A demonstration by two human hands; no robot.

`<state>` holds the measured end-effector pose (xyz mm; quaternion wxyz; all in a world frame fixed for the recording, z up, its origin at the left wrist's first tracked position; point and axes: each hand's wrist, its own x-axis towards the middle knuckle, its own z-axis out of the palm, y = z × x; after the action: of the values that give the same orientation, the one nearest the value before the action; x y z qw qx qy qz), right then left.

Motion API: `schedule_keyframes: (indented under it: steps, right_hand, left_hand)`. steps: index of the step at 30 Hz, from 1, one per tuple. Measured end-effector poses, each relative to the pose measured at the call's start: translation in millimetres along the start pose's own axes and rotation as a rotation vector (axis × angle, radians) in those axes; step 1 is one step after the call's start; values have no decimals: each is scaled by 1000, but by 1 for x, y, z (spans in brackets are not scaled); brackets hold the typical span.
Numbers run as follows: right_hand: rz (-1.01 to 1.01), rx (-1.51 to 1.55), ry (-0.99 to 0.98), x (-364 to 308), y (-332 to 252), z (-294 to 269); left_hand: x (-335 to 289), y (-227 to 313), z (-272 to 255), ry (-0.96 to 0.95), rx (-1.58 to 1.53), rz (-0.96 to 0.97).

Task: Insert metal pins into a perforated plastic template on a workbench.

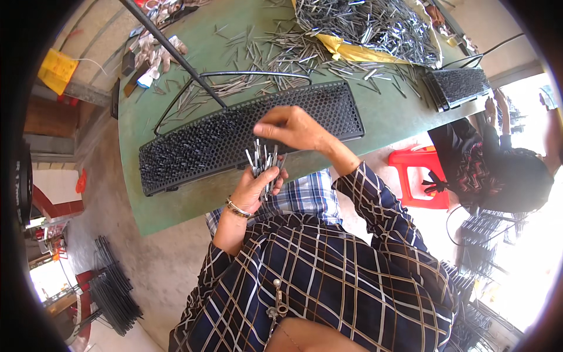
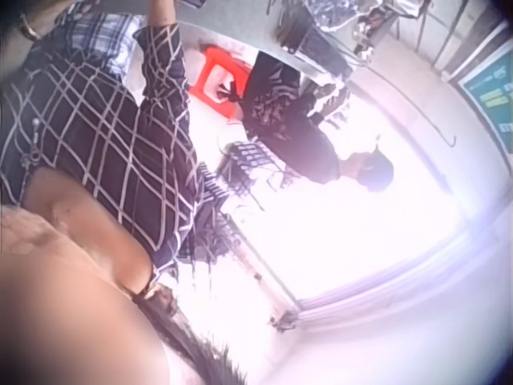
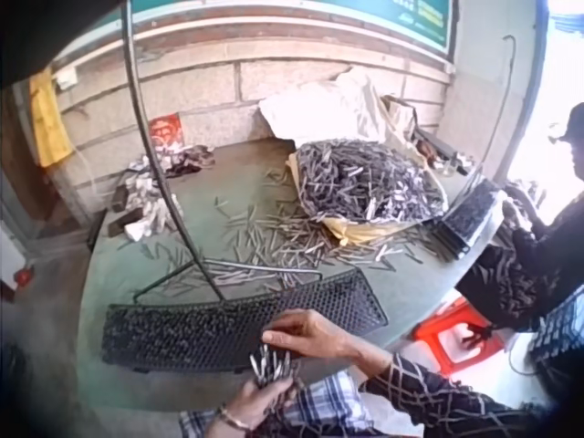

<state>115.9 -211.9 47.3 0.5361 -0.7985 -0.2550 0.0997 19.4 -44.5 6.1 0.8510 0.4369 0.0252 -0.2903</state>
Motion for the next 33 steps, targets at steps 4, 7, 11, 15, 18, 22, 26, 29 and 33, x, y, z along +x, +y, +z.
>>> schedule_keyframes:
  steps: [4,7,11,15,18,22,26,29,33]
  right_hand:
    - [124,149,-157,-8,-6,3]
    - [214,172,-125,-7,-2,1]
    - [216,264,202,-1,6,-10]
    - [204,214,404,5,5,-28]
    - [218,269,323,3,0,-27]
    - [47,168,447,-26,-17,3]
    - [-617,-513,217,-55,-14,26]
    - [-553,-496,189,-69,-15,37]
    - [-363,-290,222,-72,-16,31]
  left_hand:
    - [3,4,5,-44,54,4]
    - [6,-2,2,-41,68,-11]
    - [5,-5,2,2,11,-57]
    - [7,-7,2,31,-53,-102]
    - [7,-11,-4,145,-206,-120]
    - [7,-7,3,154,-298,-90]
    - [1,-13,-5,185,-383,-11]
    - [6,-16,-8,227,-350,6]
    - [3,-17,-9,224,-270,2]
